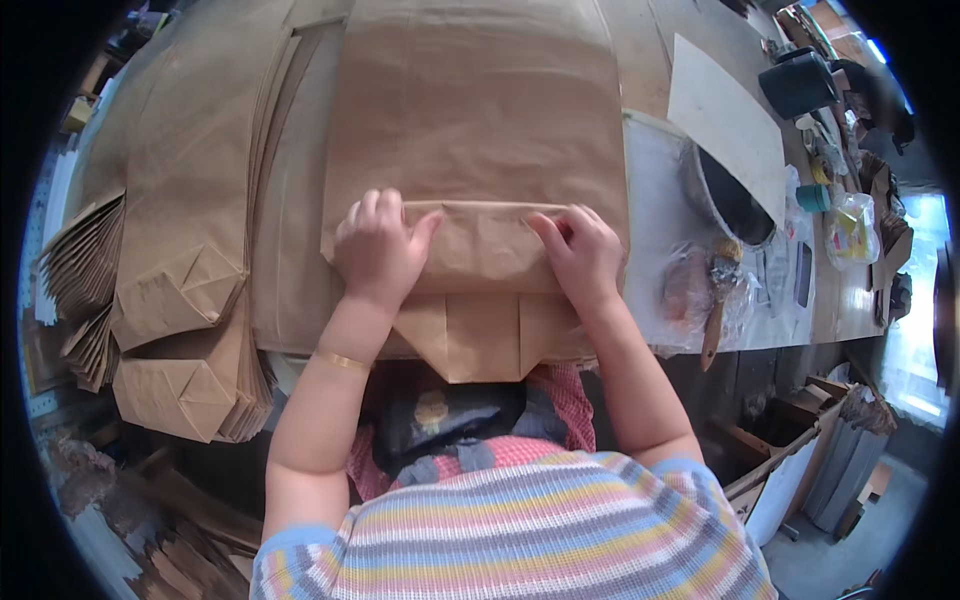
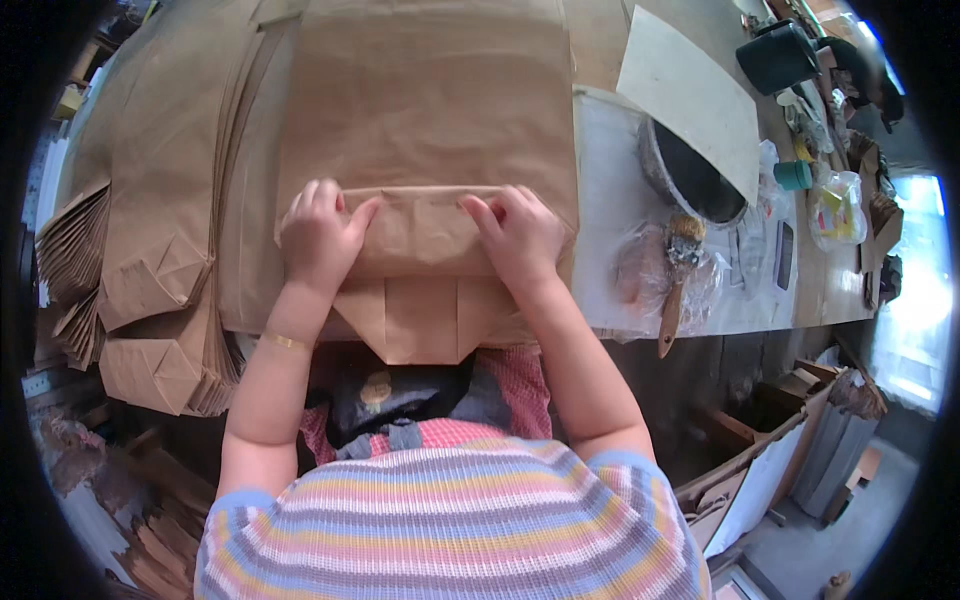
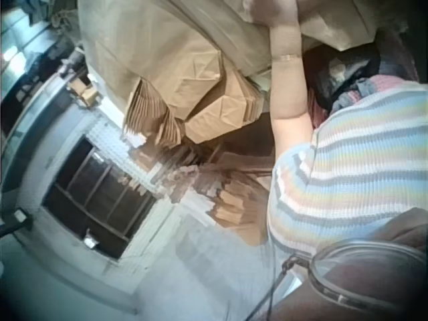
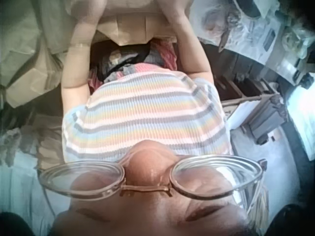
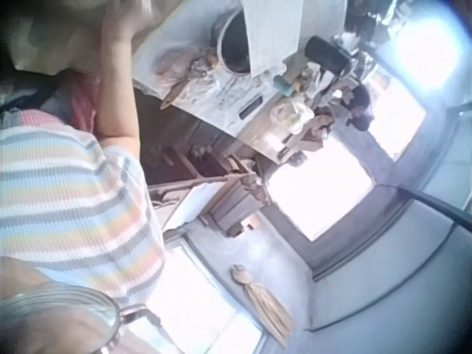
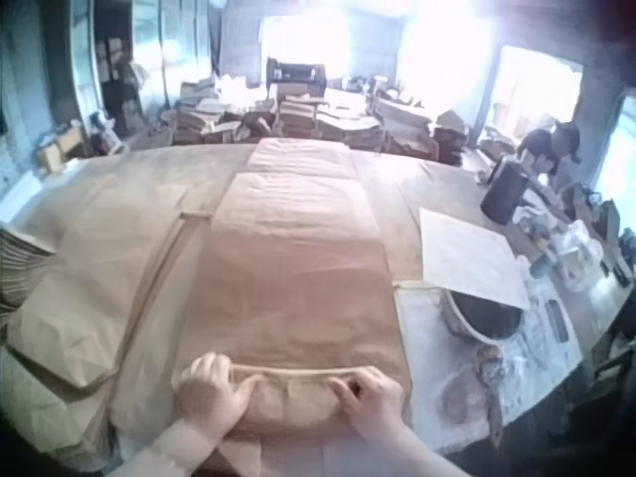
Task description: The person repeatedly folds the top flaps of brown paper bags, applies glue with a brush, and presses the flaps to seal them. Finished bags are stacked on the table.
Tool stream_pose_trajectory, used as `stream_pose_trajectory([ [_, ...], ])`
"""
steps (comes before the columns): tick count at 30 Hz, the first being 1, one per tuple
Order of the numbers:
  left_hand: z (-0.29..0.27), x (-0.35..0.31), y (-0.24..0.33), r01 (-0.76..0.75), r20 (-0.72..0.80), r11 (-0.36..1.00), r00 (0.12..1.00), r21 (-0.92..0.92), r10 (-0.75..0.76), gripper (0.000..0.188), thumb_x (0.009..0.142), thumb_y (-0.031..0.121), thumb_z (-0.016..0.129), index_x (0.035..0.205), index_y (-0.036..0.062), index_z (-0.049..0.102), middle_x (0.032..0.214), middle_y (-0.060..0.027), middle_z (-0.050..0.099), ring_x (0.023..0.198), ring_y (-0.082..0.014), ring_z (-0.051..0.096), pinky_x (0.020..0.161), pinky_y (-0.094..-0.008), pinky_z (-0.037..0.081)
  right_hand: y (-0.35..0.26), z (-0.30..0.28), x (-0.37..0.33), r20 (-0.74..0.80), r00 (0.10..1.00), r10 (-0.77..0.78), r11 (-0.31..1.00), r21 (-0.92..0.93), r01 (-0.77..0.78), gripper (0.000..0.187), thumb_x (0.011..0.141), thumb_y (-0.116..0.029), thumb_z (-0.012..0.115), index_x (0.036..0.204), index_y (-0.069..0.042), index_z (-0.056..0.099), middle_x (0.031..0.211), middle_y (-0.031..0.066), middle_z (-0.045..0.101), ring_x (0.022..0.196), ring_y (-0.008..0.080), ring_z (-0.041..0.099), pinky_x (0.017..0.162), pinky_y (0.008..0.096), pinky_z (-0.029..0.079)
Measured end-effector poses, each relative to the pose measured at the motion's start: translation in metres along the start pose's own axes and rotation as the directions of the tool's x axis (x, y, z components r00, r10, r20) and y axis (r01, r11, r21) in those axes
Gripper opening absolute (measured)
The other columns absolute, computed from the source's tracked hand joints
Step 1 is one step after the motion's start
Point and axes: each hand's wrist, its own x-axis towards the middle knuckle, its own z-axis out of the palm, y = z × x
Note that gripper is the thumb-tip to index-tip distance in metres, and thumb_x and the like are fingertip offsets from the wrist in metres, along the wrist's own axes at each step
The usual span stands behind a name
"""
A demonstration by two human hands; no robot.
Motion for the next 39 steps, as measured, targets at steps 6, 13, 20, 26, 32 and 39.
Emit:
stream_pose_trajectory([
  [6, -0.011, -0.03, 0.016, -0.488, 0.354, 0.866, 0.795, -0.112, 0.493, 0.085, 0.073, 0.026, 0.064, 0.144, -0.007, 0.033, 0.154, -0.0207, 0.029, 0.145, -0.0309, 0.025, 0.121, -0.0411, 0.016, -0.047, -0.006, -0.037, 0.236, 0.871, -0.43, 0.903, 0.128, 0.411, 0.071, 0.08, -0.026, 0.065, 0.14, 0.005, 0.042, 0.146, 0.0199, 0.043, 0.139, 0.0312, 0.036, 0.118, 0.0446, 0.023],
  [13, -0.014, -0.022, 0.019, -0.336, 0.503, 0.931, 0.834, 0.143, 0.224, 0.103, 0.074, 0.048, 0.066, 0.149, -0.0065, 0.021, 0.158, -0.0209, 0.019, 0.148, -0.0293, 0.016, 0.121, -0.0391, 0.014, -0.022, -0.023, -0.037, 0.257, 0.917, -0.305, 0.95, 0.152, 0.273, 0.08, 0.08, -0.04, 0.071, 0.138, 0.008, 0.042, 0.142, 0.0236, 0.046, 0.137, 0.0349, 0.039, 0.115, 0.0437, 0.029],
  [20, 0.005, -0.043, 0.05, -0.619, 0.001, 0.771, 0.78, 0.147, 0.626, 0.048, 0.083, 0.011, 0.053, 0.127, -0.0088, 0.052, 0.125, -0.0246, 0.059, 0.12, -0.0313, 0.056, 0.106, -0.0405, 0.041, -0.009, -0.056, -0.033, -0.033, 0.999, -0.025, 0.887, 0.461, 0.038, 0.049, 0.083, -0.015, 0.071, 0.126, 0.004, 0.057, 0.125, 0.0234, 0.06, 0.121, 0.0371, 0.055, 0.103, 0.041, 0.043],
  [26, -0.01, 0.008, 0.019, -0.527, 0.064, 0.75, 0.833, 0.4, 0.55, 0.031, 0.078, 0.018, 0.058, 0.098, -0.0044, 0.067, 0.095, -0.022, 0.069, 0.095, -0.0319, 0.067, 0.09, -0.0418, 0.051, -0.035, -0.06, -0.031, 0.069, 0.964, -0.257, 0.822, 0.54, 0.181, 0.037, 0.079, -0.003, 0.07, 0.116, 0.001, 0.065, 0.117, 0.0195, 0.066, 0.112, 0.0345, 0.062, 0.097, 0.0399, 0.048],
  [32, -0.143, 0.025, -0.117, -0.465, -0.07, 0.696, 0.803, 0.548, 0.591, 0.026, 0.071, 0.008, 0.058, 0.094, -0.005, 0.063, 0.091, -0.0194, 0.067, 0.09, -0.0282, 0.066, 0.09, -0.0405, 0.052, -0.025, -0.026, -0.021, 0.12, 0.957, -0.266, 0.8, 0.58, 0.149, 0.025, 0.082, -0.002, 0.065, 0.107, 0.003, 0.066, 0.113, 0.018, 0.068, 0.104, 0.0297, 0.066, 0.088, 0.0347, 0.051],
  [39, -0.181, -0.048, -0.305, -0.268, -0.066, 0.81, 0.934, 0.521, 0.351, 0.041, 0.079, 0.0, 0.052, 0.118, 0.006, 0.065, 0.121, -0.0112, 0.065, 0.113, -0.0306, 0.06, 0.099, -0.0411, 0.048, -0.024, 0.001, -0.026, 0.061, 0.971, -0.23, 0.771, 0.62, 0.143, 0.012, 0.084, 0.001, 0.063, 0.096, 0.003, 0.067, 0.108, 0.015, 0.069, 0.095, 0.0251, 0.067, 0.08, 0.03, 0.051],
])
